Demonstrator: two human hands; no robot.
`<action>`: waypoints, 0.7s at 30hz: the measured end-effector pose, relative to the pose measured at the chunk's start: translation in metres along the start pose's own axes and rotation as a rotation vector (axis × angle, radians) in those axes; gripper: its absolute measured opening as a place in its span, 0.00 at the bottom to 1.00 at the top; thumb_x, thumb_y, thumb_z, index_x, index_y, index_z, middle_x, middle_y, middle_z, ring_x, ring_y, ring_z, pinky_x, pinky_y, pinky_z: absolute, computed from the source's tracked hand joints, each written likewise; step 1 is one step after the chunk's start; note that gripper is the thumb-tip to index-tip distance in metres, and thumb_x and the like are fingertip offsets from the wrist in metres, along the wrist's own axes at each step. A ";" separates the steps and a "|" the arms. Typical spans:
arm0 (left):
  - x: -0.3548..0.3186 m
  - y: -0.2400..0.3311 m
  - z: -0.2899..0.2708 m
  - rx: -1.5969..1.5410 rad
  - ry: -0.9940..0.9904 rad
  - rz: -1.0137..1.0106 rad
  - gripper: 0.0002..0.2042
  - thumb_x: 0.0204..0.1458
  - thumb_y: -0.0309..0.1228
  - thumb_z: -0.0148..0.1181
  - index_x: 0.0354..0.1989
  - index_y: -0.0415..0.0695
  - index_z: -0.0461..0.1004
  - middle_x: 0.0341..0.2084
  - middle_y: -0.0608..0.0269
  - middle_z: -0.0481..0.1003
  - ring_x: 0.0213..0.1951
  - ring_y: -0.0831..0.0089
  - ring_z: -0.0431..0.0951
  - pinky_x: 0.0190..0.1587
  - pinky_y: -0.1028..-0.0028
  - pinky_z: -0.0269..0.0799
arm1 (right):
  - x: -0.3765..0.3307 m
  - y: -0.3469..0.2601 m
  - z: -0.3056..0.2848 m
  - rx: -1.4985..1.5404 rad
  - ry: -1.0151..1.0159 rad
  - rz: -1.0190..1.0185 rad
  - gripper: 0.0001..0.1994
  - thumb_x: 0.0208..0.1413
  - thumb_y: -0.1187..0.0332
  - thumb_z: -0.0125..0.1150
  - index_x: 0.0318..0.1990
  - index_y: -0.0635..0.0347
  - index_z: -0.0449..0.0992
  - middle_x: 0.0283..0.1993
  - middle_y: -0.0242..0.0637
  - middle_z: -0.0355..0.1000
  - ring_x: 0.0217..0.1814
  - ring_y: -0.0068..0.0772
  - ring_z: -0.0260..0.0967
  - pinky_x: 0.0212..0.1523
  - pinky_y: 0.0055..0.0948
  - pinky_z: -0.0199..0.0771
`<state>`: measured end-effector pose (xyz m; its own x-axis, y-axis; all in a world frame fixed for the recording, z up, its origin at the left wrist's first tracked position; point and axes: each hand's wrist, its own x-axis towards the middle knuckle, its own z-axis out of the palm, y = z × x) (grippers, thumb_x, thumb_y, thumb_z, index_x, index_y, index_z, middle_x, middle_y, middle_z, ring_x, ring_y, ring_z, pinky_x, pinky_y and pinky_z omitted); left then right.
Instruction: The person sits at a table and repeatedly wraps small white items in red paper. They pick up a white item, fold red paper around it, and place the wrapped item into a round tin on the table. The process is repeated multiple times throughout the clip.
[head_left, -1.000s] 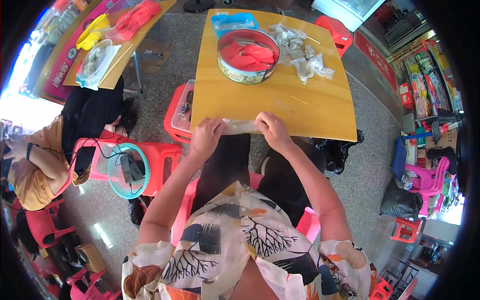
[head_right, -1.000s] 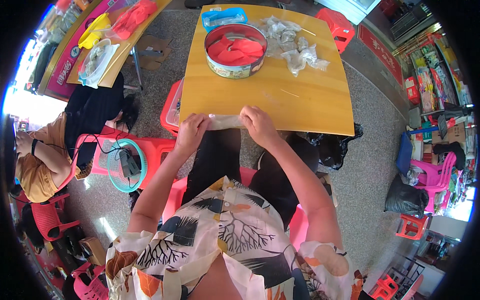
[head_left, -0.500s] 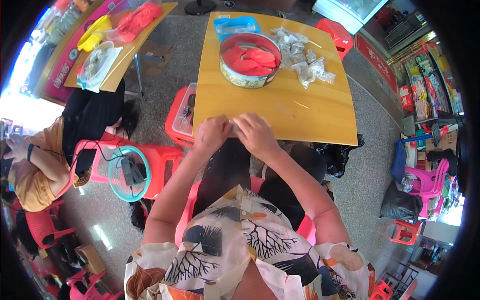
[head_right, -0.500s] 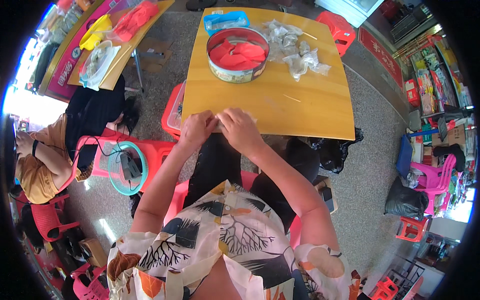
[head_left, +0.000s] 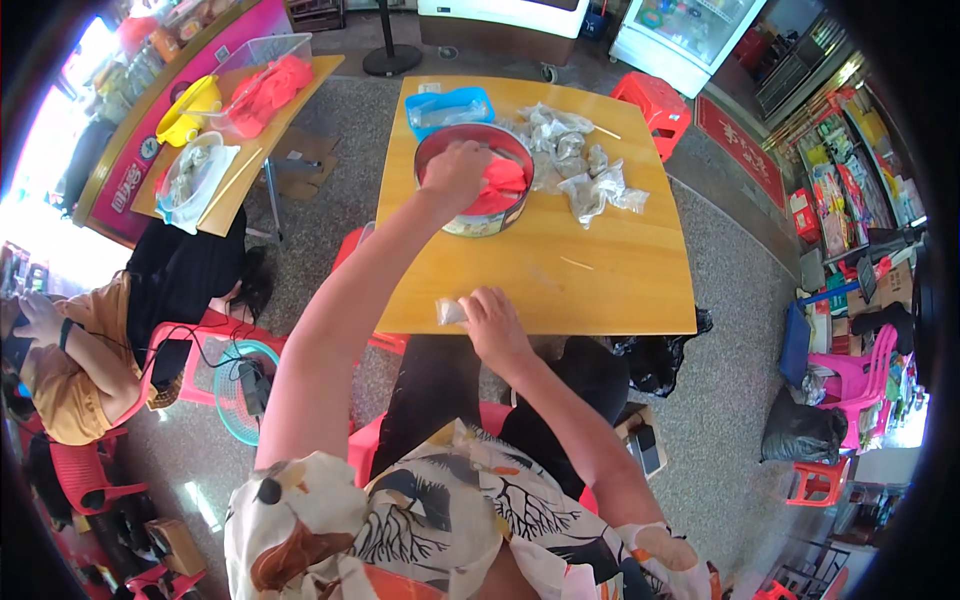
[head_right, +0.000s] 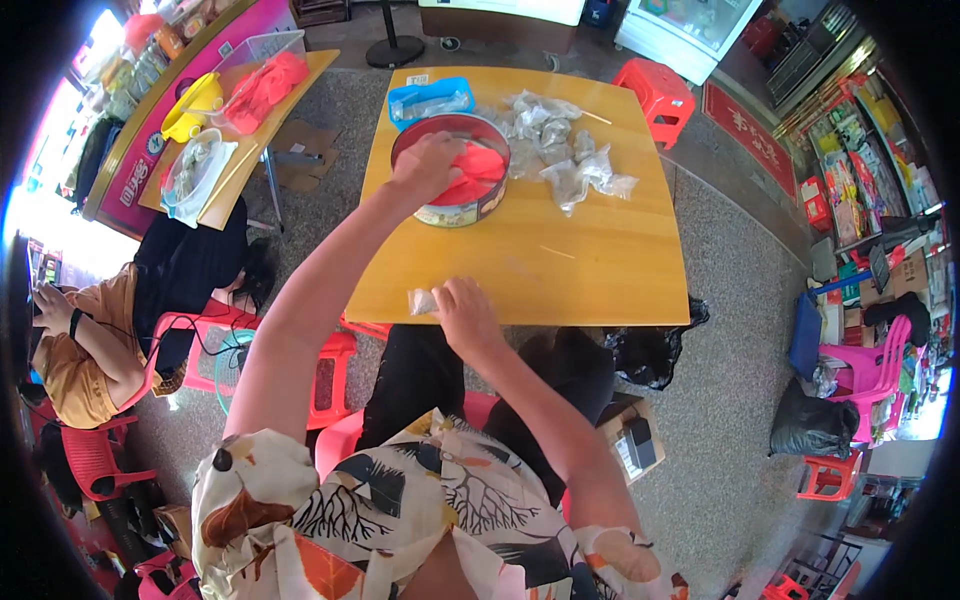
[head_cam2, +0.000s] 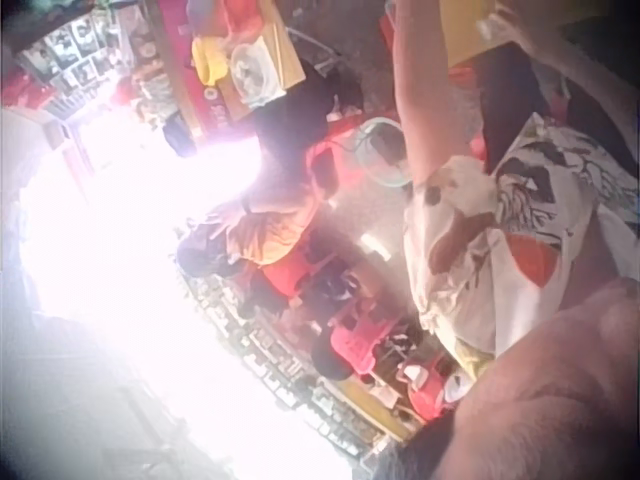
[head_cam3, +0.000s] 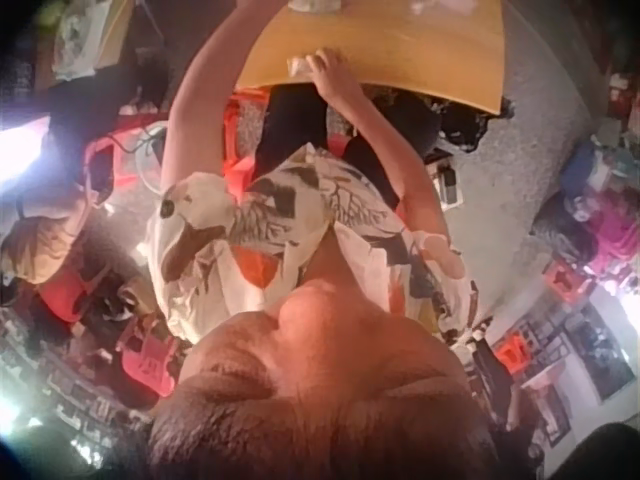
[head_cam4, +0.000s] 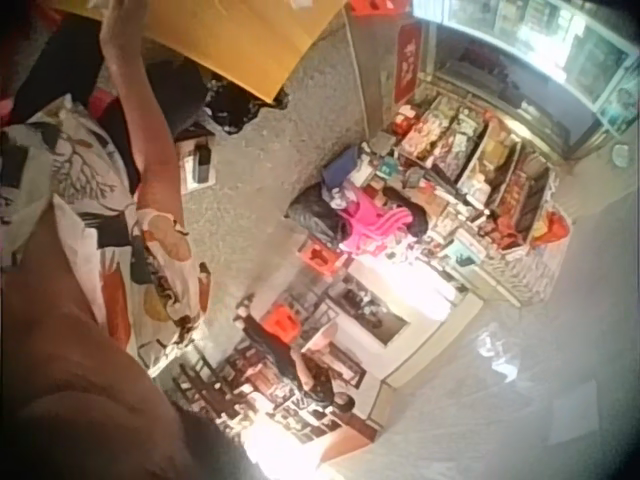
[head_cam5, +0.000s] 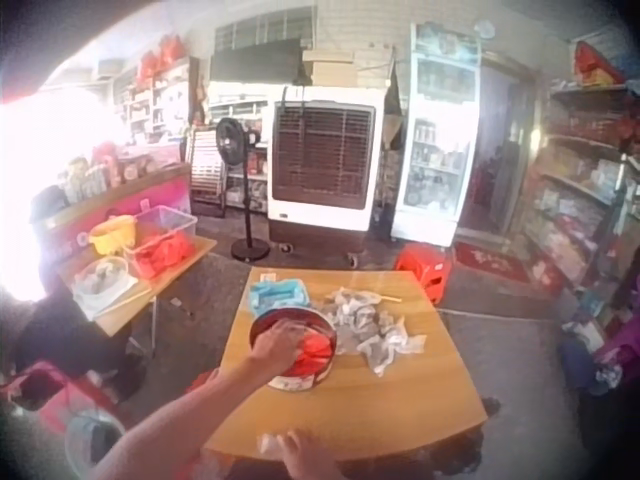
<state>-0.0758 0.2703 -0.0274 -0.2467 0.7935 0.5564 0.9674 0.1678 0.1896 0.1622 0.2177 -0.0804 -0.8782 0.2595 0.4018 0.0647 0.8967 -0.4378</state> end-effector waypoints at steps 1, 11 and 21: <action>0.003 -0.007 0.019 0.081 0.067 0.066 0.05 0.51 0.32 0.57 0.31 0.46 0.77 0.29 0.54 0.78 0.36 0.53 0.79 0.42 0.56 0.74 | 0.000 -0.001 -0.003 0.043 -0.019 0.018 0.15 0.46 0.70 0.66 0.40 0.62 0.70 0.40 0.42 0.65 0.45 0.49 0.65 0.44 0.43 0.66; 0.029 -0.021 -0.001 -0.212 -0.093 -0.200 0.06 0.53 0.29 0.53 0.30 0.41 0.76 0.24 0.50 0.77 0.30 0.52 0.78 0.32 0.61 0.72 | -0.038 0.022 -0.067 1.149 0.078 0.497 0.12 0.63 0.67 0.50 0.50 0.64 0.68 0.40 0.32 0.70 0.43 0.25 0.67 0.48 0.30 0.68; -0.046 0.046 -0.086 -0.905 -0.189 -0.387 0.05 0.51 0.27 0.58 0.30 0.38 0.75 0.24 0.65 0.77 0.29 0.81 0.77 0.30 0.75 0.74 | -0.047 0.024 -0.095 1.557 0.164 0.548 0.14 0.64 0.67 0.45 0.53 0.64 0.65 0.32 0.32 0.67 0.34 0.25 0.66 0.39 0.28 0.68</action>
<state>-0.0245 0.1909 0.0255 -0.4461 0.8715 0.2037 0.3953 -0.0123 0.9185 0.2500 0.2607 -0.0338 -0.8502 0.5256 -0.0303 -0.2644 -0.4761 -0.8387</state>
